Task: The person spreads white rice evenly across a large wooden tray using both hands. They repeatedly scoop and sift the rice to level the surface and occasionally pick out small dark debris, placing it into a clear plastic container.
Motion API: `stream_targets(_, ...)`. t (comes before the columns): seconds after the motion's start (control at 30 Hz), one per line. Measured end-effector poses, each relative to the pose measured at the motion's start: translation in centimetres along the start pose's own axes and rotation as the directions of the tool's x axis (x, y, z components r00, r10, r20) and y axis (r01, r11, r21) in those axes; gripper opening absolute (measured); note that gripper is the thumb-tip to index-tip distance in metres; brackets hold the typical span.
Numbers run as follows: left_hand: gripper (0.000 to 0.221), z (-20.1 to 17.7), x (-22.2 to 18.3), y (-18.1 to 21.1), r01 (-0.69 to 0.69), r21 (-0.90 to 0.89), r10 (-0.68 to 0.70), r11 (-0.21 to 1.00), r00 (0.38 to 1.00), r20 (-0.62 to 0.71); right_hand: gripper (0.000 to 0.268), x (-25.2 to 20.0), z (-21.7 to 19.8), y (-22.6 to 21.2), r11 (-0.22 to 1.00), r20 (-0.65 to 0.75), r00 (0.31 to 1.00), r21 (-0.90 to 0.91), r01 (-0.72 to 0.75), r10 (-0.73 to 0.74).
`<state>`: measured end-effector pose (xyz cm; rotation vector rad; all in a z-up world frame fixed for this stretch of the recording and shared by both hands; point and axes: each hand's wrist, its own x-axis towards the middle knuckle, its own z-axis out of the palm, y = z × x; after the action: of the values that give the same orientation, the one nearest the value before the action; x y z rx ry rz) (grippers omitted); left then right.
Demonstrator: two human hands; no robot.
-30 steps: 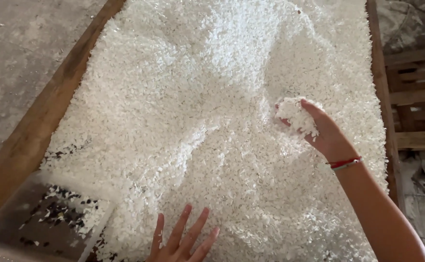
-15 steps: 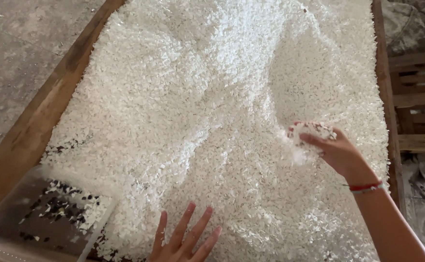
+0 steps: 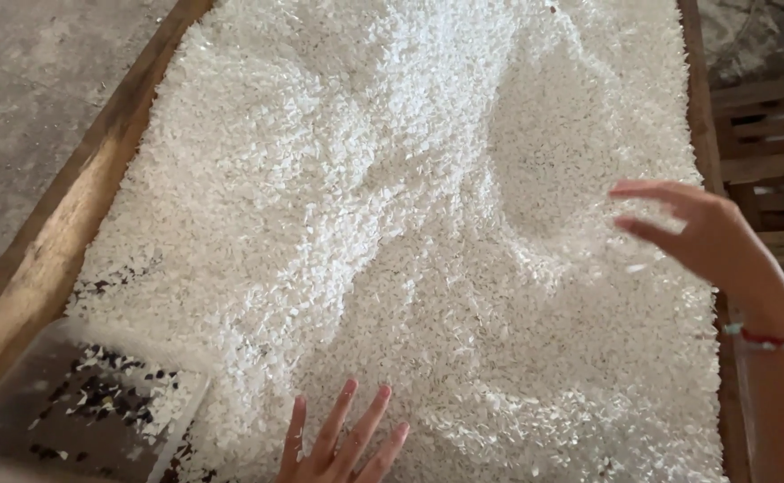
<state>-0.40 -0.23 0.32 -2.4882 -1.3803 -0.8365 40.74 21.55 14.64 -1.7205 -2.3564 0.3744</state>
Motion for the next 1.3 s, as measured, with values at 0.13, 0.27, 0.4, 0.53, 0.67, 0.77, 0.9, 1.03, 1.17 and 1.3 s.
stream_targets(0.13,0.063,0.1,0.0,0.2,0.056,-0.027,-0.056,0.998,0.998,0.01,0.061,1.9,1.2,4.5,0.924,-0.054,0.953,0.269,-0.273,0.298)
stream_targets(0.27,0.046,0.8,-0.2,0.4,0.064,0.033,-0.062,0.997,0.997,-0.043,0.073,2.6,4.7,8.5,0.743,0.096,0.927,0.571,-0.349,0.361)
stream_targets(0.4,0.047,1.1,0.1,0.6,0.108,0.004,-0.108,0.994,0.993,-0.056,0.062,3.6,11.0,14.9,0.933,-0.069,0.959,0.259,-0.25,0.276)
stream_targets(0.53,0.038,1.6,0.2,0.2,0.065,0.045,-0.059,0.997,0.989,-0.135,0.059,3.9,11.6,6.7,0.691,0.045,0.822,0.517,-0.506,0.568)
stream_targets(0.67,0.036,0.5,0.2,0.3,0.065,0.012,-0.064,0.998,0.996,-0.056,0.075,4.2,11.1,0.3,0.099,0.359,0.611,0.804,-0.586,0.705)
stream_targets(0.77,0.034,0.8,0.2,0.4,0.072,0.025,-0.07,0.997,0.995,-0.072,0.08,4.6,12.3,2.7,-0.002,0.44,0.573,0.795,-0.607,0.692)
stream_targets(0.9,0.029,1.8,0.2,0.1,0.027,0.112,-0.009,0.993,0.987,-0.161,0.105,4.8,11.4,0.2,-0.023,0.44,0.479,0.755,-0.656,0.76)
stream_targets(1.03,0.035,1.7,-0.4,0.1,0.015,0.075,-0.008,0.997,0.995,-0.098,0.07,4.9,14.9,5.0,0.141,0.336,0.729,0.85,-0.507,0.596)
stream_targets(1.17,0.044,3.5,-1.1,-0.5,-0.021,0.158,0.042,0.987,0.991,-0.126,0.058,3.7,15.3,5.4,0.566,0.137,0.949,0.775,-0.282,0.285)
stream_targets(1.3,0.057,2.6,-0.7,-0.5,-0.022,0.141,0.035,0.99,0.995,-0.095,0.053,3.4,15.2,5.6,0.734,0.104,0.993,0.671,-0.109,0.053)
